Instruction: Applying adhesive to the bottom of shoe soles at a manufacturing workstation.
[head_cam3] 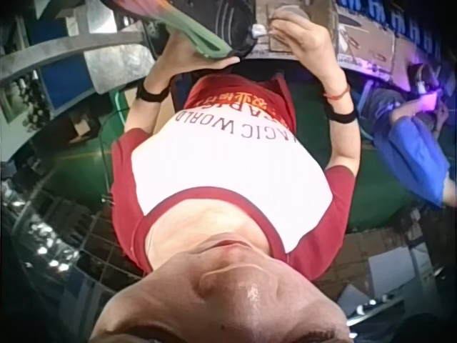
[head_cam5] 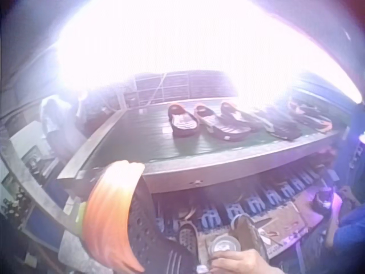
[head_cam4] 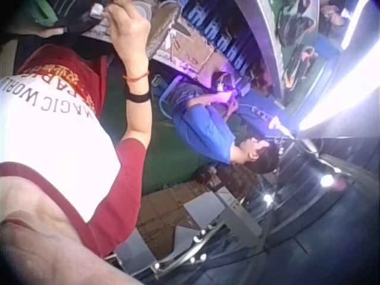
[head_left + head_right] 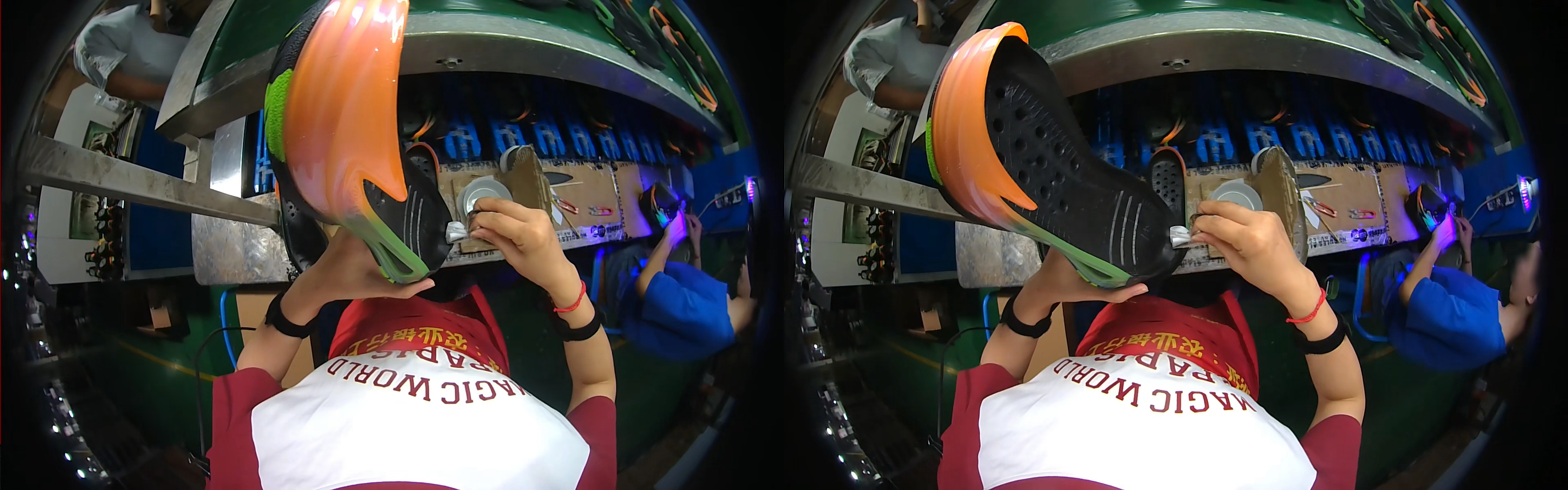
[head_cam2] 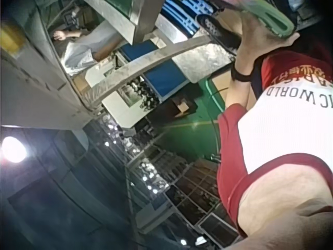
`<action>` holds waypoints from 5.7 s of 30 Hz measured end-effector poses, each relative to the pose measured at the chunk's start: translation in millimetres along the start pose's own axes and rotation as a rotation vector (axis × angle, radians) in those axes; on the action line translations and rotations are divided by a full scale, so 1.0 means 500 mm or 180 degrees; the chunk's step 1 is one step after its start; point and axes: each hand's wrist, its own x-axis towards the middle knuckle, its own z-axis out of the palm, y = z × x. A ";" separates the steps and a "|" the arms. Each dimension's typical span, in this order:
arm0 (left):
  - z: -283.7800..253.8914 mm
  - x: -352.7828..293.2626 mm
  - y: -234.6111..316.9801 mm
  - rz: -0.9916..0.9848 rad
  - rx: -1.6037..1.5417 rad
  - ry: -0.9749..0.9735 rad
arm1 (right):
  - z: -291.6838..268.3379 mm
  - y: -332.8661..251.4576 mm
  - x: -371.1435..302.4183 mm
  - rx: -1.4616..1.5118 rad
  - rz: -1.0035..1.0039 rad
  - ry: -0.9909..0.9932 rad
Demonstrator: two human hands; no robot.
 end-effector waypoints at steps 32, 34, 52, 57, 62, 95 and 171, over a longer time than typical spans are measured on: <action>-0.002 -0.003 -0.010 -0.0831 -0.1561 0.0127 | 0.010 -0.020 0.051 -0.0824 -0.0712 0.0552; 0.000 -0.004 -0.009 -0.0889 -0.1695 0.0149 | 0.009 -0.023 0.057 -0.0876 -0.0703 0.0597; 0.062 -0.027 -0.063 -0.0237 -0.2239 0.1050 | 0.004 -0.070 0.054 0.0635 0.0180 0.0425; 0.076 -0.007 -0.125 0.0671 -0.3865 0.1009 | 0.012 -0.075 0.038 0.0811 0.0309 0.0235; 0.064 0.002 -0.120 0.0673 -0.3615 0.0984 | 0.009 -0.079 0.047 0.0606 0.0159 0.0157; 0.050 -0.005 -0.148 0.0670 -0.2486 0.1036 | 0.005 -0.070 0.064 0.0642 -0.0065 -0.0068; 0.090 -0.117 -0.155 -0.1808 -0.1980 -0.0208 | 0.183 0.195 -0.130 -0.1685 0.1596 -0.0162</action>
